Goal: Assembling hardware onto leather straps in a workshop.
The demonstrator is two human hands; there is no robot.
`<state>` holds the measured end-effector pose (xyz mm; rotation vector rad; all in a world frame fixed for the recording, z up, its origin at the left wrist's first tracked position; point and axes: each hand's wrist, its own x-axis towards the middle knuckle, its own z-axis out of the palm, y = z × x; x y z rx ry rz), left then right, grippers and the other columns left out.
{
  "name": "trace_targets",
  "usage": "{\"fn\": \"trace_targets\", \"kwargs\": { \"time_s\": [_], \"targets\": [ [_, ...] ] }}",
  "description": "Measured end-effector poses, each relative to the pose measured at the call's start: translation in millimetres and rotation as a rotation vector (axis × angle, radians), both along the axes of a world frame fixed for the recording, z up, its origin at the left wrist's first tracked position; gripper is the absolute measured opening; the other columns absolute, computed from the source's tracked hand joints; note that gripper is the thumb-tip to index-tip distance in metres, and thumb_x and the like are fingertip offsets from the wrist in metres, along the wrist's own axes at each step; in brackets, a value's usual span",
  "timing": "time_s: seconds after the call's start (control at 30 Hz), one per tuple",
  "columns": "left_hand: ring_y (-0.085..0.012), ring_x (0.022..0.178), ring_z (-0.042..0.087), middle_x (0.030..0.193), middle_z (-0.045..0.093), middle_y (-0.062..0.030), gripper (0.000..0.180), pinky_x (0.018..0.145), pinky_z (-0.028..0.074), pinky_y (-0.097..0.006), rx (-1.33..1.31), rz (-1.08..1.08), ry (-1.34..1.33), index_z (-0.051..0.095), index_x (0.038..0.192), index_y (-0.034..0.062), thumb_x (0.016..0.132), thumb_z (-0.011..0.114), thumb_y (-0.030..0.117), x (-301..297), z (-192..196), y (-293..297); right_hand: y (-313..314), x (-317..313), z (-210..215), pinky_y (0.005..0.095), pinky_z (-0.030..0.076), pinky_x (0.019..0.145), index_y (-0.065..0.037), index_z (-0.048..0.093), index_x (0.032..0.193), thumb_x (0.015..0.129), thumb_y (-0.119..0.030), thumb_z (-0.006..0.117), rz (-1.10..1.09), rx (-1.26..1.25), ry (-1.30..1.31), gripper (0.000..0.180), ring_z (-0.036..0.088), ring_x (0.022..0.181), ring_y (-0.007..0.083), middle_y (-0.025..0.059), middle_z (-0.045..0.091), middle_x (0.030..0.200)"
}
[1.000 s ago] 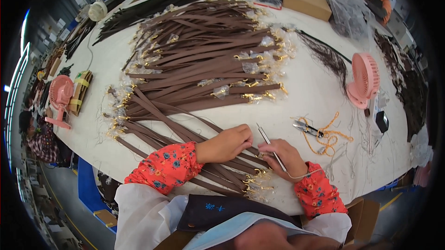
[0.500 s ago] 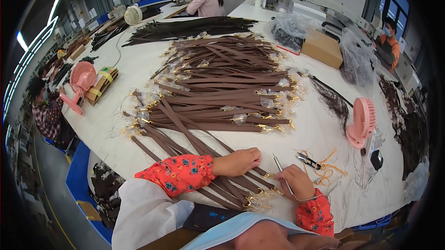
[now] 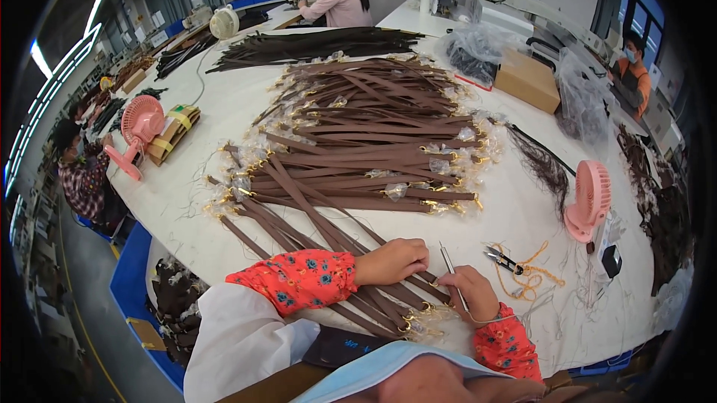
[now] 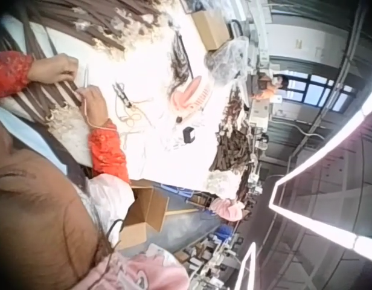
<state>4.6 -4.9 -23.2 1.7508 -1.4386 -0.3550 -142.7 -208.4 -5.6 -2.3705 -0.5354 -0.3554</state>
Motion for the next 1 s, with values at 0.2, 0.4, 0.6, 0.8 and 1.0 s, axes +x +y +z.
{"fn": "trace_targets", "kwargs": {
  "time_s": [0.2, 0.4, 0.6, 0.8, 1.0],
  "targets": [
    [-0.0367, 0.084, 0.06, 0.089, 0.059, -0.0152, 0.009, 0.074, 0.049, -0.042, 0.006, 0.045, -0.01, 0.057, 0.087, 0.0003, 0.085, 0.063, 0.006, -8.3, -2.2, -2.1, -20.0, -19.3, 13.0, 0.0397, 0.049, 0.069, -0.01, 0.064, 0.101, 0.078, 0.003, 0.062, -0.055, -0.13, 0.107, 0.027, 0.06, 0.08, 0.0319, 0.0108, 0.057, 0.084],
    [-0.0202, 0.066, 0.059, 0.087, 0.06, -0.0107, 0.014, 0.062, 0.049, -0.031, 0.016, 0.077, 0.114, 0.061, 0.096, 0.0012, 0.085, 0.068, 0.005, 2.6, 2.4, -1.1, -16.7, -9.0, 36.6, 0.04, 0.048, 0.072, -0.006, 0.065, 0.095, 0.084, -0.003, 0.064, -0.109, -0.073, 0.136, 0.011, 0.06, 0.08, 0.0319, 0.011, 0.061, 0.081],
    [-0.0141, 0.065, 0.053, 0.091, 0.056, -0.007, 0.023, 0.063, 0.047, -0.028, 0.096, 0.035, 0.183, 0.061, 0.1, 0.0036, 0.08, 0.073, 0.004, 9.2, 15.6, -1.7, -4.6, -3.5, 15.7, 0.0347, 0.05, 0.081, -0.003, 0.057, 0.115, 0.097, -0.011, 0.055, -0.15, 0.363, 0.071, 0.02, 0.065, 0.091, 0.0242, 0.0127, 0.063, 0.099],
    [-0.0241, 0.08, 0.059, 0.096, 0.057, -0.0103, 0.029, 0.071, 0.049, -0.034, 0.149, -0.047, 0.159, 0.059, 0.109, 0.0043, 0.082, 0.072, 0.009, 8.0, 14.5, 1.0, -1.6, -8.1, 4.0, 0.0282, 0.051, 0.076, 0.0, 0.05, 0.126, 0.101, -0.011, 0.046, -0.201, 0.652, 0.388, 0.028, 0.065, 0.08, 0.0137, 0.0112, 0.062, 0.101],
    [-0.0269, 0.083, 0.059, 0.092, 0.058, -0.0104, 0.026, 0.074, 0.048, -0.036, 0.263, -0.086, 0.122, 0.062, 0.106, 0.0046, 0.082, 0.071, 0.009, 12.0, 27.2, -2.4, -1.6, -6.7, 1.3, 0.0329, 0.055, 0.076, 0.002, 0.046, 0.127, 0.104, -0.014, 0.041, -0.219, 1.061, 0.389, 0.029, 0.063, 0.072, 0.0156, 0.0107, 0.06, 0.094]
  ]
}}
